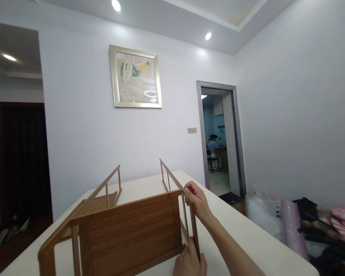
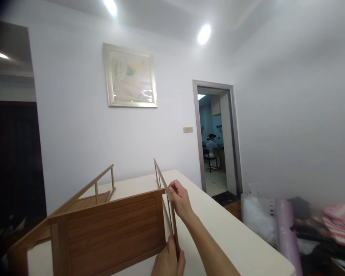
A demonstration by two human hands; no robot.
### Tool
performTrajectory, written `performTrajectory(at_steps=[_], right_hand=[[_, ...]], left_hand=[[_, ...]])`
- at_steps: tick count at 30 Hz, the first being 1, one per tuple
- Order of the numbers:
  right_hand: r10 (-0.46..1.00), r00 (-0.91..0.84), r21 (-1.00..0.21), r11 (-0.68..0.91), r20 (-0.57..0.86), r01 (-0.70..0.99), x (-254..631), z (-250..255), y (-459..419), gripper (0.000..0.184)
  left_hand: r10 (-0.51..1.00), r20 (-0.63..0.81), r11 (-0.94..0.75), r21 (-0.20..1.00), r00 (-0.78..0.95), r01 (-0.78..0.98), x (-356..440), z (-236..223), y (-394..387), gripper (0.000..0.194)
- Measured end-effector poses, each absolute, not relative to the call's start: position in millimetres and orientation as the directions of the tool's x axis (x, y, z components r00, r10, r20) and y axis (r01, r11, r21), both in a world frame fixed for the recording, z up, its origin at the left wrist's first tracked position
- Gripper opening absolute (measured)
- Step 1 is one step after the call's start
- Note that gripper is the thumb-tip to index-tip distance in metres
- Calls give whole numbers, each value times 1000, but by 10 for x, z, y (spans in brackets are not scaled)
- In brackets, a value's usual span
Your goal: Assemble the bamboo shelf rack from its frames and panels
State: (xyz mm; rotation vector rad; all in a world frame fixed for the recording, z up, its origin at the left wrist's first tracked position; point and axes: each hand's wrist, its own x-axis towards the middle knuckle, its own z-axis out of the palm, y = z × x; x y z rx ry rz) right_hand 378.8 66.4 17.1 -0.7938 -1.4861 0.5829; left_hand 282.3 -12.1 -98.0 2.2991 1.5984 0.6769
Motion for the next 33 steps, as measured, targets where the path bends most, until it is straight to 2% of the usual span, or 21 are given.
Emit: performTrajectory(at_steps=[8,15,21,25,28,33], right_hand=[[774,26,-754,608,633,248,3758,197,649,42],[768,35,-752,616,639,234,3725,233,661,51],[778,93,-782,609,621,130,3783,313,585,41],[794,15,-793,606,608,66,3827,352,556,31],[787,-47,-781,616,615,103,3847,350,555,27],[759,-34,-728,635,651,258,3851,352,538,25]], left_hand=[[943,191,-333,494,273,803,2808,-943,-141,54],[950,159,-313,530,270,788,2780,-858,-172,58],[957,124,-288,494,261,820,2806,-887,-144,59],[962,112,-271,487,248,830,2814,-909,-134,59],[962,115,-273,492,249,826,2801,-915,-132,59],[949,181,-316,524,259,791,2754,-946,-136,60]])
